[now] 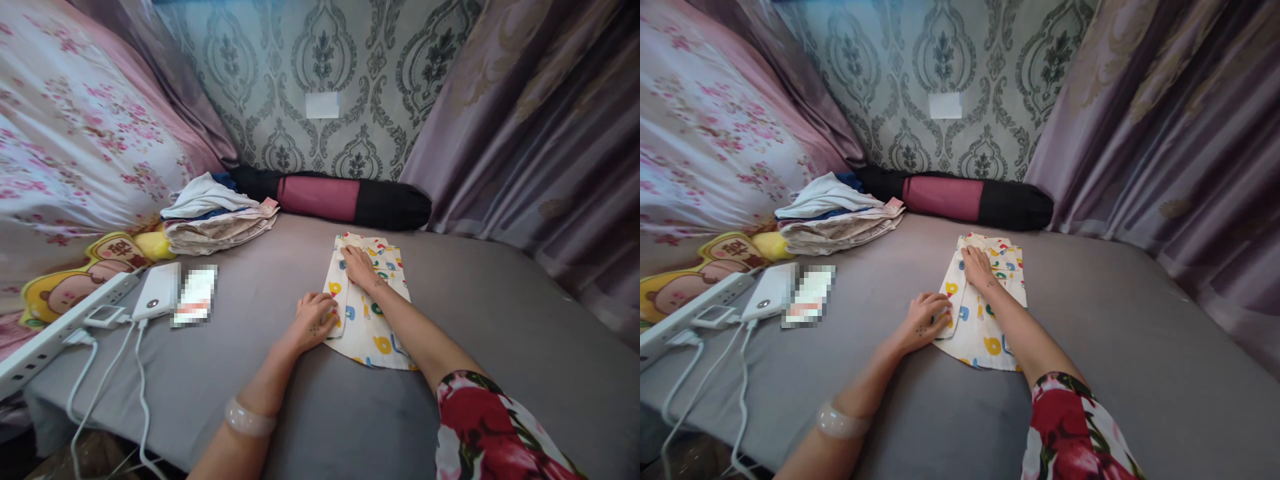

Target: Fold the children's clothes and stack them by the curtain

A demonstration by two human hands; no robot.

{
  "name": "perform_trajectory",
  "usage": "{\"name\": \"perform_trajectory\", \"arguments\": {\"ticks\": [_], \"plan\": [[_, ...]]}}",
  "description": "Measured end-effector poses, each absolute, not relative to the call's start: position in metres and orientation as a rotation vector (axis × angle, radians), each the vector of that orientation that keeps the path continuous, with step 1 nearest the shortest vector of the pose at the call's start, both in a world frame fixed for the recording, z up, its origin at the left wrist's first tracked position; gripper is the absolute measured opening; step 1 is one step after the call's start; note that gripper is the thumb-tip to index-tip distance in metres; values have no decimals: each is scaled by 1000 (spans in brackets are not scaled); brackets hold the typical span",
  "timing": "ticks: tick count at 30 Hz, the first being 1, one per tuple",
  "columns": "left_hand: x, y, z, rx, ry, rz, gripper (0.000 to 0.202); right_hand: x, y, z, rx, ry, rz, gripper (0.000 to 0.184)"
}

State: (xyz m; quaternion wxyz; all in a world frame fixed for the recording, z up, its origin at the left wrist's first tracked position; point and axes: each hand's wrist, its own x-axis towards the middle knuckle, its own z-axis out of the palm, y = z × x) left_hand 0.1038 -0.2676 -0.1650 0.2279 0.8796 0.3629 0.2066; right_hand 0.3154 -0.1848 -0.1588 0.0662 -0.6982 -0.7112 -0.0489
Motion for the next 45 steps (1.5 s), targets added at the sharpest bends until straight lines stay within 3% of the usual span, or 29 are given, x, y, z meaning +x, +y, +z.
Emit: {"name": "perform_trajectory", "arguments": {"ticks": [2, 8, 14, 22, 45], "plan": [[104, -267, -165, 2418, 997, 560, 24, 313, -183, -161, -2135, -2122, -45, 50], [104, -267, -165, 2411, 985, 548, 23, 307, -176, -169, -2242, -2048, 260, 76], [104, -268, -162, 2423, 984, 545, 23, 306, -168, -162, -2323, -2029, 380, 73], [105, -267, -164, 2412, 993, 596, 25, 307, -144, -154, -2253, -2013, 251, 64], [104, -265, -170, 2435, 1029, 549, 28, 307, -113, -177, -2256, -1946, 240, 64]]}}
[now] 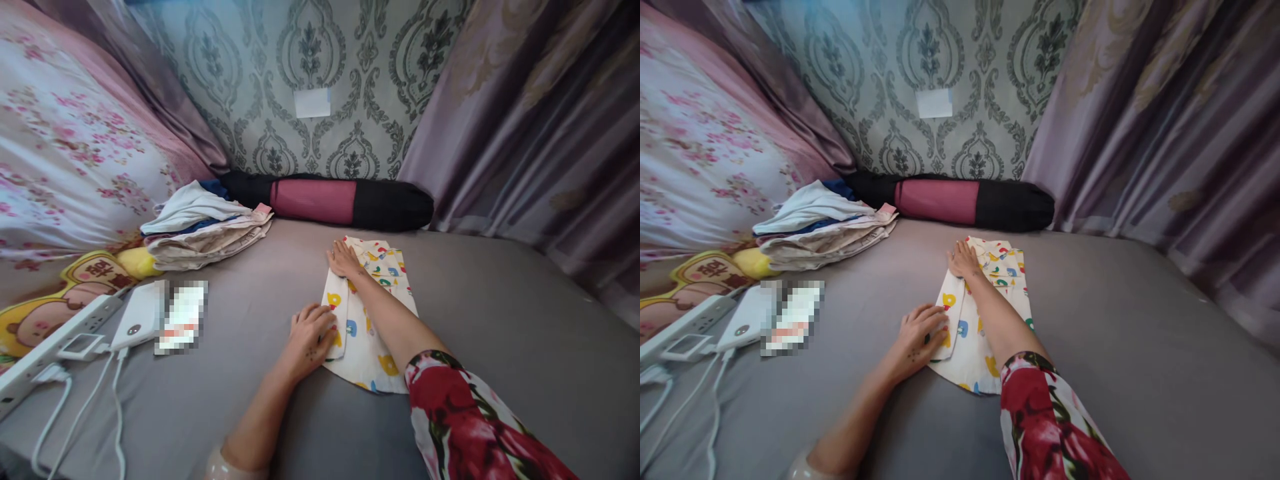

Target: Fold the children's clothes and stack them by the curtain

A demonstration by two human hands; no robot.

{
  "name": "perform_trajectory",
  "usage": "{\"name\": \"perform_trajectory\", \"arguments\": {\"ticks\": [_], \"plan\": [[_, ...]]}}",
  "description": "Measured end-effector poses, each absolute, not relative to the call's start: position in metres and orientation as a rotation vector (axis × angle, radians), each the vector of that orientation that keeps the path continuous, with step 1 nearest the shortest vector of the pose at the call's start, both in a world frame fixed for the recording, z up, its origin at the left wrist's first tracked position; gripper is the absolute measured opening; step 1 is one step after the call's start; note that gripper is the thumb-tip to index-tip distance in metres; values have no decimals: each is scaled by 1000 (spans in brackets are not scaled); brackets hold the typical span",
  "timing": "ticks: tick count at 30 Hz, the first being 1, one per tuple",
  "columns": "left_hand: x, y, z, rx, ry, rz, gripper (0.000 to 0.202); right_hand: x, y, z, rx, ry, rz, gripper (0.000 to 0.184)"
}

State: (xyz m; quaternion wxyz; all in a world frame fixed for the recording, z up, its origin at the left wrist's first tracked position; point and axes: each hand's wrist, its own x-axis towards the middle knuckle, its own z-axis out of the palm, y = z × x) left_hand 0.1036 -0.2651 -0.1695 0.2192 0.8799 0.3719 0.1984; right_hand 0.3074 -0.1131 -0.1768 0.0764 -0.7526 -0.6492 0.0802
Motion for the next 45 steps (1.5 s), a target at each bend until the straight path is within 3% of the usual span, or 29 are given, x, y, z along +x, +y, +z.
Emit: {"name": "perform_trajectory", "arguments": {"ticks": [6, 26, 45], "plan": [[104, -265, -169, 2440, 1022, 560, 30, 318, -116, -175, -2328, -1819, 121, 64], [104, -265, -168, 2445, 1045, 531, 28, 323, -119, -174, -2354, -1806, 284, 62], [104, -263, -173, 2486, 1037, 543, 29, 361, -153, -183, -2482, -1609, 106, 63]]}}
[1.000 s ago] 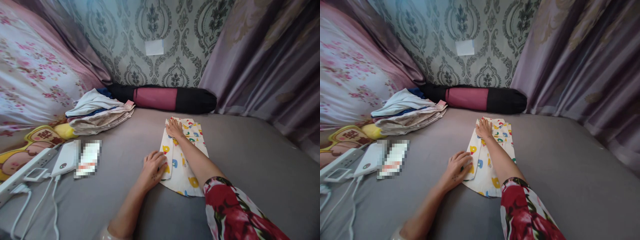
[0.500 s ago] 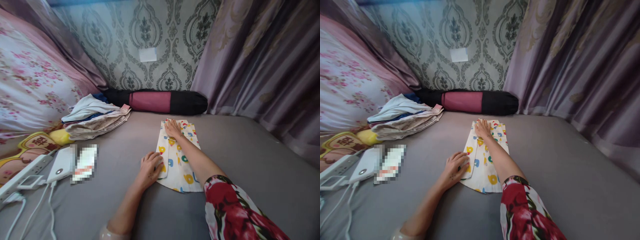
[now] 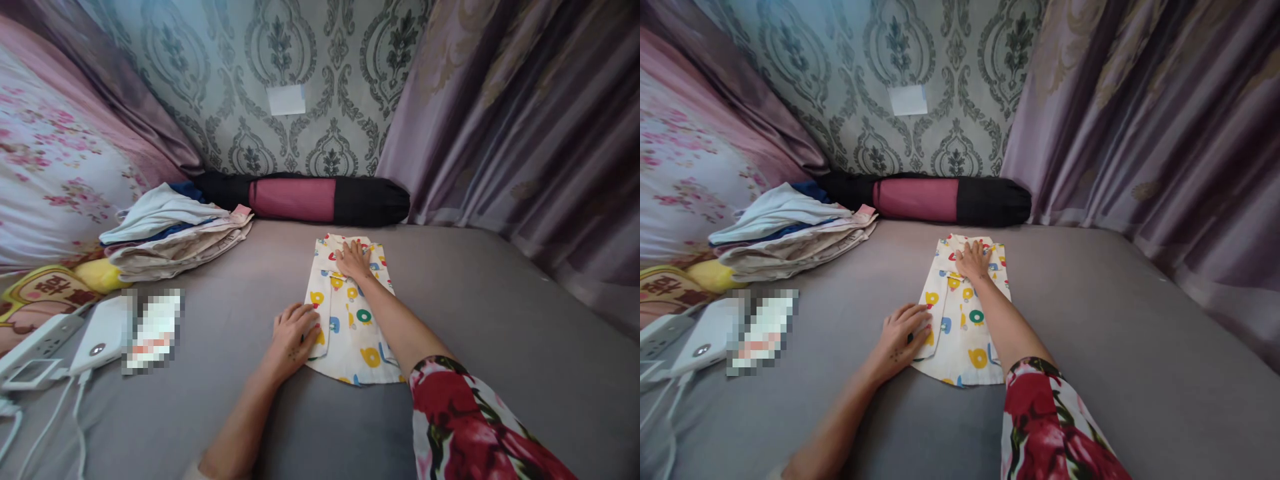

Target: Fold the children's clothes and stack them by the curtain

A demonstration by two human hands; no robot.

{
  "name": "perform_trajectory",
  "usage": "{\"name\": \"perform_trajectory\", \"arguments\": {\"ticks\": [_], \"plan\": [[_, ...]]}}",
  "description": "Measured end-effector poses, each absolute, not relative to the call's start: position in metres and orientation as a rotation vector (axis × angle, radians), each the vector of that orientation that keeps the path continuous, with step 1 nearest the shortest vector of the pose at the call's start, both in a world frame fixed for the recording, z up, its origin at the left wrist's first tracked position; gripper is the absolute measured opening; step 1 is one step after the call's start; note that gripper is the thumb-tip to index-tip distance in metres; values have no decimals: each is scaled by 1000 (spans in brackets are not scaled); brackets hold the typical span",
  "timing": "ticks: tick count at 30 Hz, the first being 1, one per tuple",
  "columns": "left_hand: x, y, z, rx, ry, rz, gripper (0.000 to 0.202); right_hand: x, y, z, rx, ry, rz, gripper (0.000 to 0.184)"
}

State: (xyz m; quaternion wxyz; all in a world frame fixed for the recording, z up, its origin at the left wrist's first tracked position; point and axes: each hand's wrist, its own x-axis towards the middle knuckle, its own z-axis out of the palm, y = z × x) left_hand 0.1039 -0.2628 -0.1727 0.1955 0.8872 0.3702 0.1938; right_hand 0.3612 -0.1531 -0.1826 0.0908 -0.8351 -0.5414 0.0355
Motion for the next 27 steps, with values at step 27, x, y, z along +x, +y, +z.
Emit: {"name": "perform_trajectory", "arguments": {"ticks": [27], "plan": [[105, -264, -168, 2494, 1063, 483, 28, 404, -173, -180, -2535, -1536, 125, 63]]}}
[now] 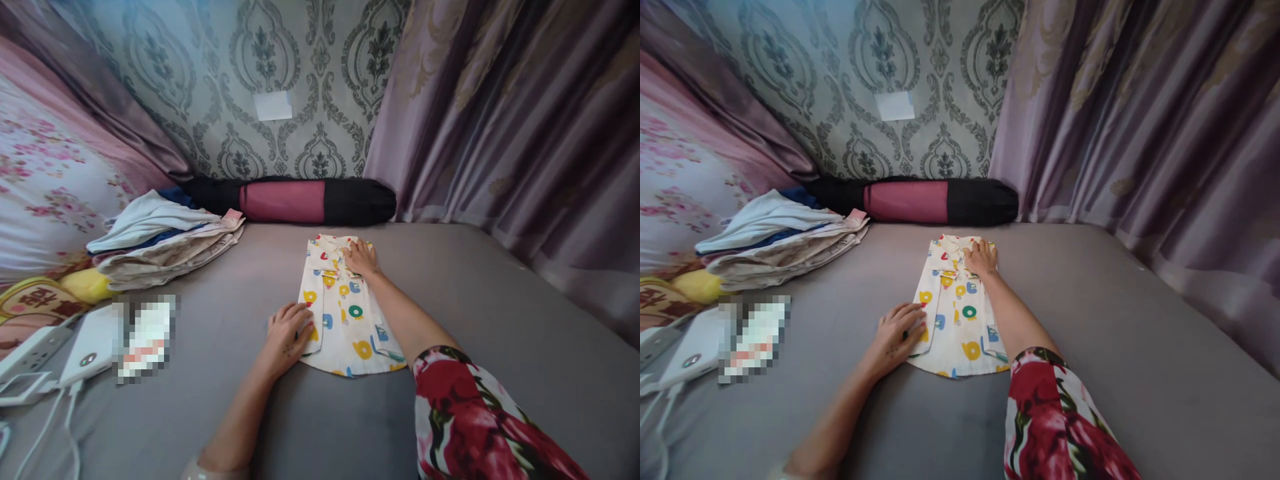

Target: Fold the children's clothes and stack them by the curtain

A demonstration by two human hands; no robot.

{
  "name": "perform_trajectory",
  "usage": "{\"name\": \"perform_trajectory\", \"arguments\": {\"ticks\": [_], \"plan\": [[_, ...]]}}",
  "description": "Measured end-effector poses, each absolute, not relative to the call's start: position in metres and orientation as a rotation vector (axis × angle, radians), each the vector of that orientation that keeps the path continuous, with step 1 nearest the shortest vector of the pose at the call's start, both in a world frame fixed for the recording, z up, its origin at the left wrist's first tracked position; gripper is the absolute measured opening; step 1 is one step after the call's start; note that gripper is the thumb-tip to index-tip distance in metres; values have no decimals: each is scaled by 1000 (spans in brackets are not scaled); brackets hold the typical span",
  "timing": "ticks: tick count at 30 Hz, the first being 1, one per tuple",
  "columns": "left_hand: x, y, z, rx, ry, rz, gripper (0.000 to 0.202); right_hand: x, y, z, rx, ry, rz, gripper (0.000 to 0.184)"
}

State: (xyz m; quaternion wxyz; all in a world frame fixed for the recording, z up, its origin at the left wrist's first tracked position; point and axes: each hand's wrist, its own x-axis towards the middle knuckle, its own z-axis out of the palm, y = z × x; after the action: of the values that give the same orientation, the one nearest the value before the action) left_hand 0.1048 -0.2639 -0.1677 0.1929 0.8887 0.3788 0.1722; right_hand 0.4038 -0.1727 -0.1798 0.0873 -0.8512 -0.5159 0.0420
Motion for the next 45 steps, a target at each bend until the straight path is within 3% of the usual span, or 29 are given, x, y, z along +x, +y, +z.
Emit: {"name": "perform_trajectory", "arguments": {"ticks": [24, 30, 39, 45], "plan": [[103, -265, -167, 2516, 859, 391, 33, 337, -198, -182, -2427, -1695, 163, 63], [100, -264, -167, 2502, 796, 383, 31, 345, -208, -171, -2224, -1690, 380, 64], [98, -267, -164, 2491, 726, 417, 47, 380, -301, -169, -1881, -1819, 161, 40], [93, -267, -153, 2505, 687, 289, 62, 400, -368, -166, -1768, -1904, 272, 22]]}}
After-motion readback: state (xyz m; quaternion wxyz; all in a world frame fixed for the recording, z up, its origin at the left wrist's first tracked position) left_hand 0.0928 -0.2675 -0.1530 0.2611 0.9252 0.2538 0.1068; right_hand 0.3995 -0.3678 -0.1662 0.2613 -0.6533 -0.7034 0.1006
